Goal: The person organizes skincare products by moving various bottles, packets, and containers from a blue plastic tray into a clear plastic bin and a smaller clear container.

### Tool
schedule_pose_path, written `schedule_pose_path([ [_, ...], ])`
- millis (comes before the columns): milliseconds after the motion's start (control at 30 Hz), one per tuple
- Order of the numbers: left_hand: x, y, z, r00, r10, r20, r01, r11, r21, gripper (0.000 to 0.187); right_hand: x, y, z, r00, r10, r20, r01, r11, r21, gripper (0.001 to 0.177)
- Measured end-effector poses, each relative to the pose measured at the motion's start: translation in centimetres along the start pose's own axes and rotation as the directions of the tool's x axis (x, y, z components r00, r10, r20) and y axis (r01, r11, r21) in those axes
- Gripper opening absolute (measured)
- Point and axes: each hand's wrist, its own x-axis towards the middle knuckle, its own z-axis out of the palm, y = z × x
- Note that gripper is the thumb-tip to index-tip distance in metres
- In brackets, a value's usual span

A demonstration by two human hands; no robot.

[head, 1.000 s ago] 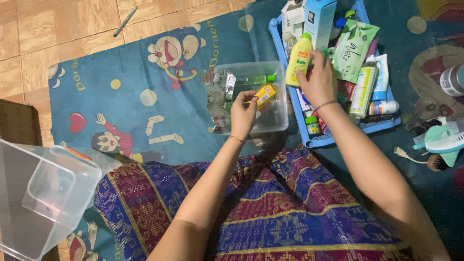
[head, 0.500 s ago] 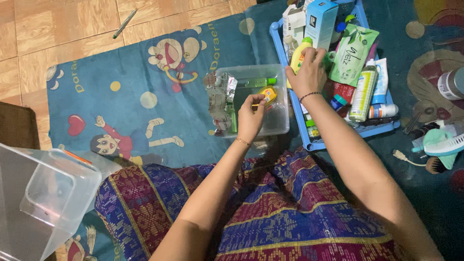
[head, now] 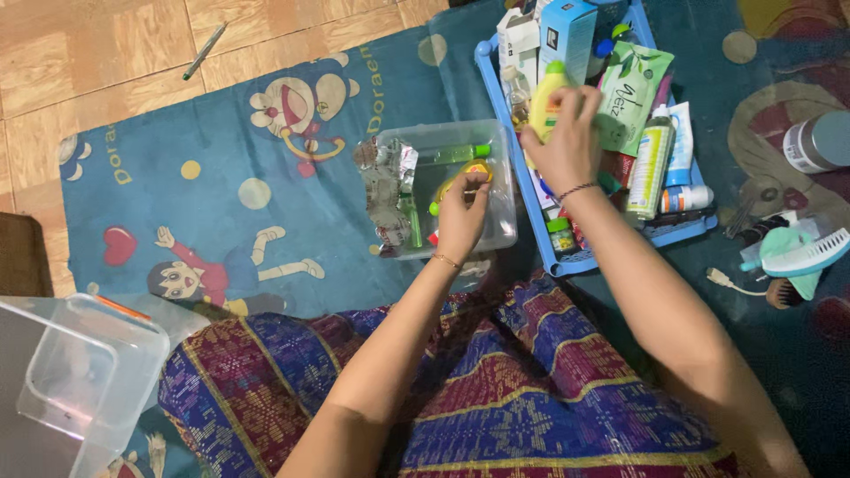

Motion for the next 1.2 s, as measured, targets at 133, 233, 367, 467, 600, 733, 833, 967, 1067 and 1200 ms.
schedule_pose_path([
  [133,-0.1,-0.6,0.1,1.0,-0.028,0.009,0.028,0.999,-0.043,0.013,0.4,3.0,-2.0,0.991,-0.088,-0.105,0.085,0.996,-0.038,0.046],
  [233,-0.2,-0.7,0.0,0.999,-0.036,0.013,0.036,0.999,-0.018,0.013,0.6,5.4,-3.2,0.996,-0.046,-0.074,0.044,0.999,-0.024,0.048],
  [367,-0.1,-0.8,-0.3,1.0,-0.007,0.001,0.007,1.0,-0.023,0.014,0.3,7.5,-3.3,0.998,-0.048,-0.041,0.04,0.981,-0.189,0.05],
  [467,-0.4,-0.4,-0.8,1.0,-0.016,-0.011,0.016,1.0,0.008,0.015,0.2,8.3,-2.9,1.0,-0.018,-0.02,0.014,0.981,-0.195,0.05],
  [600,-0.6,0.9,-1.4,0.999,-0.022,-0.023,0.023,0.999,0.046,0.015,0.0,9.1,-2.3,0.999,0.035,0.037,-0.024,0.963,-0.269,0.052],
  [733,-0.9,1.7,-2.1,0.997,-0.056,-0.05,0.06,0.994,0.094,0.014,-0.1,9.6,-1.9,0.998,0.033,0.048,-0.019,0.965,-0.262,0.051],
  [833,-0.7,1.9,-2.5,0.997,-0.057,-0.053,0.061,0.996,0.072,0.015,-0.2,9.7,-1.7,0.999,0.03,0.035,-0.018,0.954,-0.301,0.051],
  [967,-0.9,1.9,-3.2,0.994,-0.079,-0.069,0.083,0.995,0.049,0.015,-0.3,9.2,-2.0,0.999,0.003,0.043,0.01,0.953,-0.302,0.052],
  [1067,-0.8,1.8,-3.9,0.996,-0.061,-0.07,0.067,0.995,0.079,0.016,-0.1,7.9,-2.5,0.999,-0.011,0.043,0.024,0.95,-0.312,0.052],
  [1200,-0.6,1.1,-4.8,0.996,-0.009,-0.09,0.017,0.995,0.095,0.016,-0.2,4.8,-3.6,0.989,-0.148,0.001,0.143,0.951,-0.274,0.045],
])
